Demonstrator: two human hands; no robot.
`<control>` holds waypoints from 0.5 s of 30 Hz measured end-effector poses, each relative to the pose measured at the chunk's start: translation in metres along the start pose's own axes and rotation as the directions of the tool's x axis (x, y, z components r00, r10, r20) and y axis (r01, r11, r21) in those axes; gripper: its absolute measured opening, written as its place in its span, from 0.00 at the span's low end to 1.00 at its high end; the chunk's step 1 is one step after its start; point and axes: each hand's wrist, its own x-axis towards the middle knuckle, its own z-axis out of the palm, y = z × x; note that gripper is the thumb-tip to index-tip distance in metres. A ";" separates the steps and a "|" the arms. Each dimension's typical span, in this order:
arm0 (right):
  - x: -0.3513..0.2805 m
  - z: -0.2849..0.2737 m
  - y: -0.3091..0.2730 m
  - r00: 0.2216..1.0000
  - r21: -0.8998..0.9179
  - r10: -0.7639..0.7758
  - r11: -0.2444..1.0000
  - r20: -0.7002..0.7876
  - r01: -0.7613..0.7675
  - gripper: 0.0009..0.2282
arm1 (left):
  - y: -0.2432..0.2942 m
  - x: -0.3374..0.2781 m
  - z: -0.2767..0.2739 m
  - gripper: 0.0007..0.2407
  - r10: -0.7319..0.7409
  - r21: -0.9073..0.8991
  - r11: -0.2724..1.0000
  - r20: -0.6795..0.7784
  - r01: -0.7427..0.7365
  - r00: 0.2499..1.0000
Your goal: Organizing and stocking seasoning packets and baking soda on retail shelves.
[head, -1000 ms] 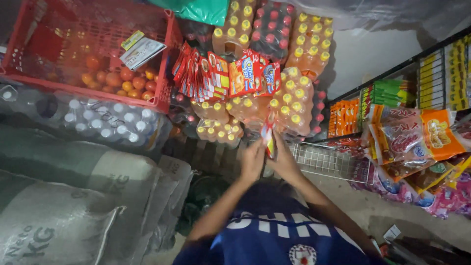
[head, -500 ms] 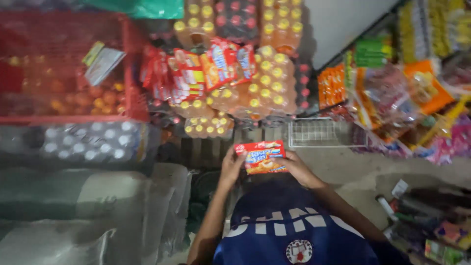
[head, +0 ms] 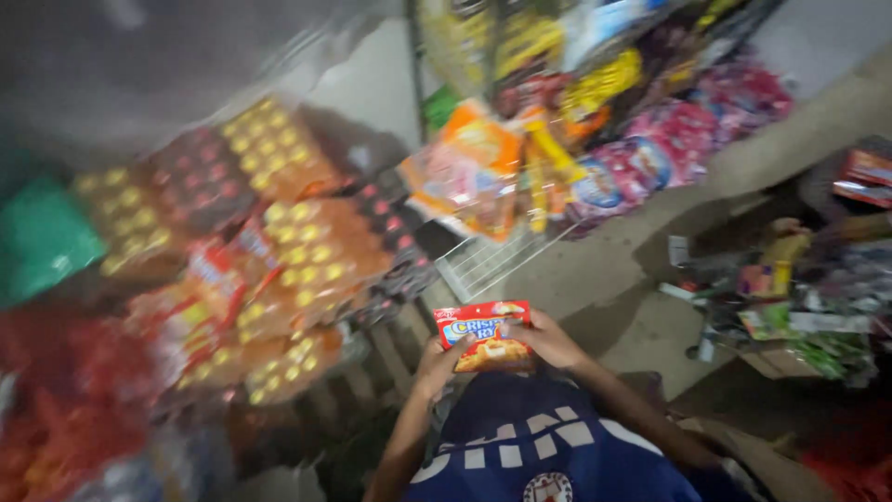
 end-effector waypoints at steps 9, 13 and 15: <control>-0.079 -0.193 0.021 0.948 -0.210 -0.194 0.967 -0.251 0.142 0.14 | -0.038 0.114 0.163 0.13 0.104 0.050 0.992 0.169 -0.114 0.980; -0.105 -0.261 0.036 0.942 -0.195 -0.093 0.980 -0.324 0.030 0.12 | -0.043 0.129 0.229 0.15 -0.023 0.166 0.986 0.095 0.007 0.995; -0.115 -0.297 0.054 0.919 -0.223 -0.065 0.974 -0.388 -0.025 0.11 | 0.021 0.113 0.278 0.15 0.011 -0.199 0.979 0.275 0.046 0.962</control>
